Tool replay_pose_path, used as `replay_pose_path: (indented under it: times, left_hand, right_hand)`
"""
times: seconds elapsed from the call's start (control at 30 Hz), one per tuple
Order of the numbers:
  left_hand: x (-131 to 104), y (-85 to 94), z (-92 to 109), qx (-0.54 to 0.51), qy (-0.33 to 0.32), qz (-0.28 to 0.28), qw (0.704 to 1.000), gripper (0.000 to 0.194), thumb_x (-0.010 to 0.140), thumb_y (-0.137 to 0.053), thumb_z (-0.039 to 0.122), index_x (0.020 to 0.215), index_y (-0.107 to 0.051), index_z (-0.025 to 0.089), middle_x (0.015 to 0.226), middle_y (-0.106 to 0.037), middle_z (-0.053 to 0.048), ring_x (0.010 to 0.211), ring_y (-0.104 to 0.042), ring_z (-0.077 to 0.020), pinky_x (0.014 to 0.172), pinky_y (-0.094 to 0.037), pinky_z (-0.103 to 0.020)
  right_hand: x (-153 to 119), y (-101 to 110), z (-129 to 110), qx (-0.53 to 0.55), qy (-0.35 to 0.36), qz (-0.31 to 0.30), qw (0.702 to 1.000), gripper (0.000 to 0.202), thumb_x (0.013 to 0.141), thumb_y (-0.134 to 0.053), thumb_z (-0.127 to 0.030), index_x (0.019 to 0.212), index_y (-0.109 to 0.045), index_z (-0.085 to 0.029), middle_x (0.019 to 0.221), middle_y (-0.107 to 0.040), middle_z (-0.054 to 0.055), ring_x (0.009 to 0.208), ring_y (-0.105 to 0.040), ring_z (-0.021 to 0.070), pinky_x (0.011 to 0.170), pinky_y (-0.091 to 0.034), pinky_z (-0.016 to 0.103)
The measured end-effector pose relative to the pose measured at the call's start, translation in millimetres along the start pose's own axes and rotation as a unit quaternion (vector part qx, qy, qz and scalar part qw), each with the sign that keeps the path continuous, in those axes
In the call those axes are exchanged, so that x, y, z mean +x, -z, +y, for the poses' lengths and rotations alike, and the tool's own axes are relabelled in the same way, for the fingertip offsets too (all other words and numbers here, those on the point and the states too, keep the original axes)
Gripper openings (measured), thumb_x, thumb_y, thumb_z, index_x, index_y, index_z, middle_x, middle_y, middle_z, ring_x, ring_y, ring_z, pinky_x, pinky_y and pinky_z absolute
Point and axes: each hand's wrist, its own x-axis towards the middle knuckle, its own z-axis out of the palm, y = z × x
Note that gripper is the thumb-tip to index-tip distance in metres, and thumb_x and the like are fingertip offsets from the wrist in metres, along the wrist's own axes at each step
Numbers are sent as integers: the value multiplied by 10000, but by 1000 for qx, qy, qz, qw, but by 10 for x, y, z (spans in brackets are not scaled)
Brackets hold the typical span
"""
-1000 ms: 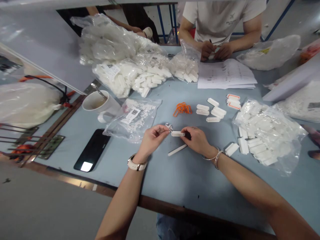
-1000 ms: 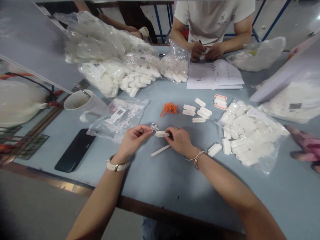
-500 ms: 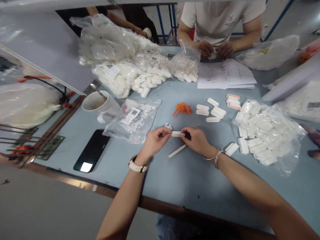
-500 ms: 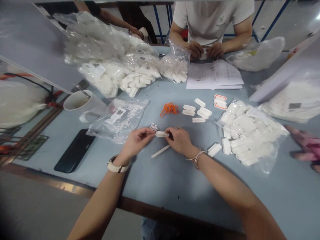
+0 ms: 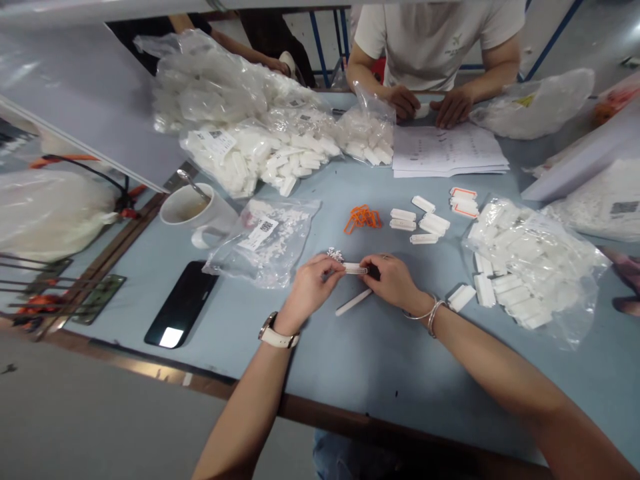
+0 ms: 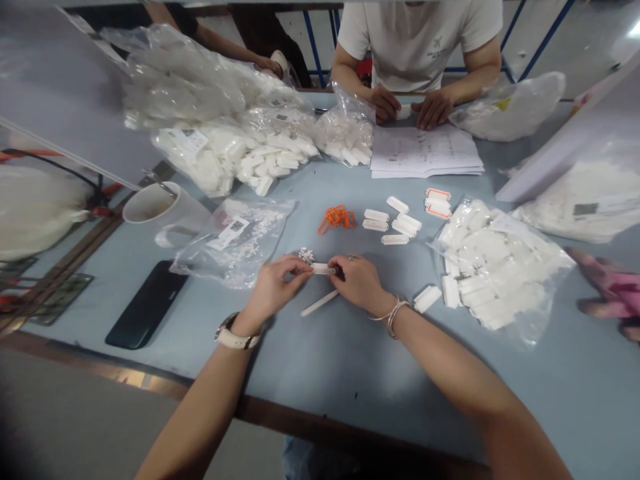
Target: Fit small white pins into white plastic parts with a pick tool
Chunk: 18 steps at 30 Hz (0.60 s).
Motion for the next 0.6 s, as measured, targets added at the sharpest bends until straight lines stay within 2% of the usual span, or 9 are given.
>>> replay_pose_path:
  times: [0.6]
  left_hand:
    - [-22, -56, 120, 84, 16, 22, 996, 89, 793, -578, 196, 731, -640, 186, 756, -668, -47, 788, -606, -197, 748, -481, -324]
  right_hand:
    - [4, 11, -13, 3, -1, -3, 1000, 114, 775, -697, -198, 883, -658, -203, 800, -685, 21, 805, -610, 176, 740, -431, 286]
